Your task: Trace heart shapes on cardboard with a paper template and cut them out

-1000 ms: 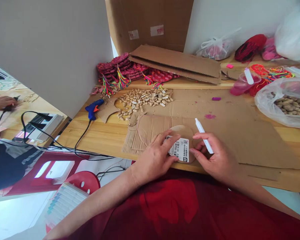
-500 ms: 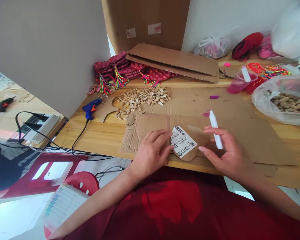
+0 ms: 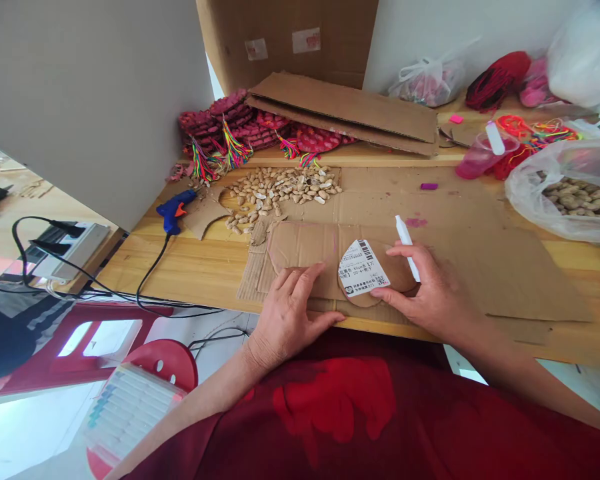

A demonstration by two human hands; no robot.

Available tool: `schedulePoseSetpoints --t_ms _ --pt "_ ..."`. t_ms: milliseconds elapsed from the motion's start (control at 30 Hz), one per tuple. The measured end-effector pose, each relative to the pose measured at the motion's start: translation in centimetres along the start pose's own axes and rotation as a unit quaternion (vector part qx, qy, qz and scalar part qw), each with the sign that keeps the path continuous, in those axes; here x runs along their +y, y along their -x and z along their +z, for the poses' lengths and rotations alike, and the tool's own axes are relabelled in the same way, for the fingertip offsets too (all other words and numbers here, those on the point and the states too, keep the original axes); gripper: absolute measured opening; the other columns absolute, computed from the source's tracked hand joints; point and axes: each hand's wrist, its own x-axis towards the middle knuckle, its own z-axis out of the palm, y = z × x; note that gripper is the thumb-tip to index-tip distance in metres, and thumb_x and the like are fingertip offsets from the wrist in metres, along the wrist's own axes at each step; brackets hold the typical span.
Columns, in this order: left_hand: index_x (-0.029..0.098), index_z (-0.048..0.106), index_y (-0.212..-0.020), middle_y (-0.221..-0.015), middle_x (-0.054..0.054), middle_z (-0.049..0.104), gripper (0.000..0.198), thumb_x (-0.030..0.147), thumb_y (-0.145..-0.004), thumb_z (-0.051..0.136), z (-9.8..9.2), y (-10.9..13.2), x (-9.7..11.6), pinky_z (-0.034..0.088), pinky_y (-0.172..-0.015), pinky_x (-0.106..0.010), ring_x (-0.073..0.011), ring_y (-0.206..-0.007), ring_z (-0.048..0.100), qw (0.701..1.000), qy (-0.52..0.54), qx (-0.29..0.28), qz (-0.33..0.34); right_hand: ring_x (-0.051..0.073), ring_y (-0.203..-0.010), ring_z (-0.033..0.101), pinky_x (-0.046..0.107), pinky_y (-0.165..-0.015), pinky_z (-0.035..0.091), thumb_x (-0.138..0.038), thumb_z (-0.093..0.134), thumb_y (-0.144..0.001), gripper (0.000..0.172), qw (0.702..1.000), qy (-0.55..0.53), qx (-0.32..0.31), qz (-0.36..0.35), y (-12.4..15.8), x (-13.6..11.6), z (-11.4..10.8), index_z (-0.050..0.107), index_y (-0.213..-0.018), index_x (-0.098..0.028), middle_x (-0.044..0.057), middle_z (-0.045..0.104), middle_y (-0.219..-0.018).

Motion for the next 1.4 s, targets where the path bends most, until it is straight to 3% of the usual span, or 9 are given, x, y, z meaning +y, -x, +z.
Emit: schedulePoseSetpoints --t_ms 200,333,533,833,1000,1400 --pt "0.019 0.041 -0.148 -0.123 -0.014 0.067 0.094 0.067 -0.078 0.081 0.5 -0.8 0.4 0.057 -0.098 -0.049 -0.0318 -0.112 0.066 0.998 -0.037 0.017 -0.048 0.037 -0.102 0.067 0.046 -0.079 0.045 -0.063 0.07 -0.09 0.056 0.994 0.112 0.006 -0.004 -0.3 -2.4 -0.2 0.055 -0.125 -0.021 0.016 0.07 -0.112" --pt "0.02 0.04 -0.149 -0.115 -0.01 0.069 0.089 0.058 -0.081 0.084 0.5 -0.5 0.1 0.057 -0.097 -0.046 -0.0278 -0.105 0.066 0.999 -0.027 0.02 -0.04 0.037 -0.096 0.064 0.044 -0.075 0.04 -0.072 0.067 -0.087 0.063 0.988 0.154 0.004 -0.006 -0.6 -3.2 -0.1 0.06 -0.12 -0.019 0.016 0.072 -0.106" --pt "0.022 0.036 -0.152 -0.122 -0.009 0.069 0.09 0.043 -0.082 0.088 0.2 0.2 -0.4 0.056 -0.101 -0.044 -0.0259 -0.111 0.066 0.998 0.019 0.023 -0.061 0.038 -0.099 0.062 0.046 -0.08 0.041 -0.074 0.07 -0.084 0.064 0.988 0.153 -0.012 -0.006 -0.8 -3.1 0.4 0.066 -0.116 -0.018 0.016 0.073 -0.107" --pt "0.019 0.058 -0.138 -0.13 -0.011 0.072 0.057 0.041 -0.09 0.079 0.1 -0.6 -0.4 0.052 -0.105 -0.046 -0.0276 -0.119 0.064 1.0 0.006 -0.007 -0.005 0.035 -0.1 0.063 0.05 -0.089 0.046 -0.067 0.074 -0.085 0.056 0.995 0.09 -0.016 -0.04 -1.4 -2.4 0.4 0.065 -0.116 -0.021 0.015 0.073 -0.111" --pt "0.025 0.071 -0.127 -0.131 -0.007 0.074 0.038 0.041 -0.093 0.076 0.6 -0.5 -0.7 0.054 -0.102 -0.048 -0.0272 -0.118 0.064 1.0 0.003 -0.009 0.004 0.035 -0.101 0.063 0.051 -0.092 0.047 -0.064 0.075 -0.085 0.053 0.997 0.063 -0.018 -0.044 -1.5 -2.3 0.4 0.065 -0.115 -0.022 0.014 0.073 -0.112" --pt "0.023 0.071 -0.128 -0.13 -0.007 0.075 0.04 0.043 -0.094 0.075 0.7 -0.5 -0.5 0.056 -0.101 -0.049 -0.0274 -0.117 0.064 1.0 -0.007 -0.002 -0.007 0.036 -0.103 0.062 0.051 -0.091 0.047 -0.066 0.076 -0.084 0.056 0.998 0.055 -0.024 -0.036 -1.7 -2.0 0.7 0.066 -0.115 -0.02 0.015 0.073 -0.113"
